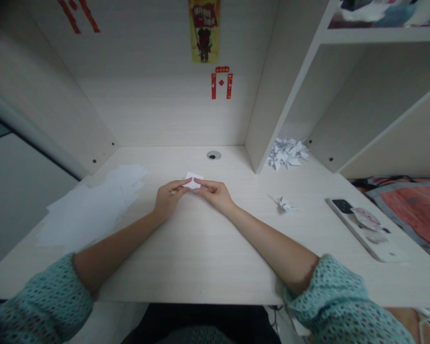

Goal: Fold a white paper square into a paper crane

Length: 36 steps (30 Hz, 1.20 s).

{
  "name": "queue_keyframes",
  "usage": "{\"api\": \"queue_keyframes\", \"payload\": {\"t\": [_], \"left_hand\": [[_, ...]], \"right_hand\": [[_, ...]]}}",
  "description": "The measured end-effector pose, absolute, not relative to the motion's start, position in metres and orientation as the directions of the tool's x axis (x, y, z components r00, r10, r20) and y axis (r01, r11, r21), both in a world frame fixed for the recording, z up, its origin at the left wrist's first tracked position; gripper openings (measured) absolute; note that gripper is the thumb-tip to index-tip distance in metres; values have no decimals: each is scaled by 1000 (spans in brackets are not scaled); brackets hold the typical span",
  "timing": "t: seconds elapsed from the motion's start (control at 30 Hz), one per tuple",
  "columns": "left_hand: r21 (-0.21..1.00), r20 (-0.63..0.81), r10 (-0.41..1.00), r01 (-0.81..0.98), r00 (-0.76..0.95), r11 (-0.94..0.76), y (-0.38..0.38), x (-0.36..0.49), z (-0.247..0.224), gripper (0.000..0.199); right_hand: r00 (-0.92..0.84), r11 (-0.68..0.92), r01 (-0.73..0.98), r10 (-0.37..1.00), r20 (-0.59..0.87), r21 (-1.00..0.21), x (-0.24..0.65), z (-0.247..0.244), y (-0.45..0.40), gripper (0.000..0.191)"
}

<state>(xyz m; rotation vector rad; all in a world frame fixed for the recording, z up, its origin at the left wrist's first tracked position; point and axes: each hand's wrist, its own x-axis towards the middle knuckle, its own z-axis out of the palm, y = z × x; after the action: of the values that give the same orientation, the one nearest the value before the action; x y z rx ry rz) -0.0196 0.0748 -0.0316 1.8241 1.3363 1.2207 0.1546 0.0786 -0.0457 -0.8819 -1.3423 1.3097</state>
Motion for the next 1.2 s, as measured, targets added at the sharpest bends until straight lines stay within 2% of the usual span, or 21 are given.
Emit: {"api": "queue_keyframes", "payload": {"t": [0.13,0.3,0.53,0.7,0.87,1.2], "left_hand": [[820,375,922,429,99,-379,75,-19,-32,27],[804,398,904,414,159,-427,71,-17,-29,25],[868,322,935,349,146,-353,68,-12,-25,22],[956,200,974,198,103,-217,74,-12,-30,24],[988,120,988,91,95,-129,77,-13,-31,25],[989,94,993,106,69,-101,74,-11,-30,23]], "right_hand": [[-202,138,-194,963,177,-971,154,-43,77,33],[-56,207,-101,975,214,-973,153,-42,78,18],[36,236,-9,971,236,-972,152,-40,76,29],[70,236,-24,970,234,-971,151,-41,75,24],[117,246,-16,963,243,-969,150,-41,74,23],[150,224,-83,966,210,-971,149,-37,73,22]]}}
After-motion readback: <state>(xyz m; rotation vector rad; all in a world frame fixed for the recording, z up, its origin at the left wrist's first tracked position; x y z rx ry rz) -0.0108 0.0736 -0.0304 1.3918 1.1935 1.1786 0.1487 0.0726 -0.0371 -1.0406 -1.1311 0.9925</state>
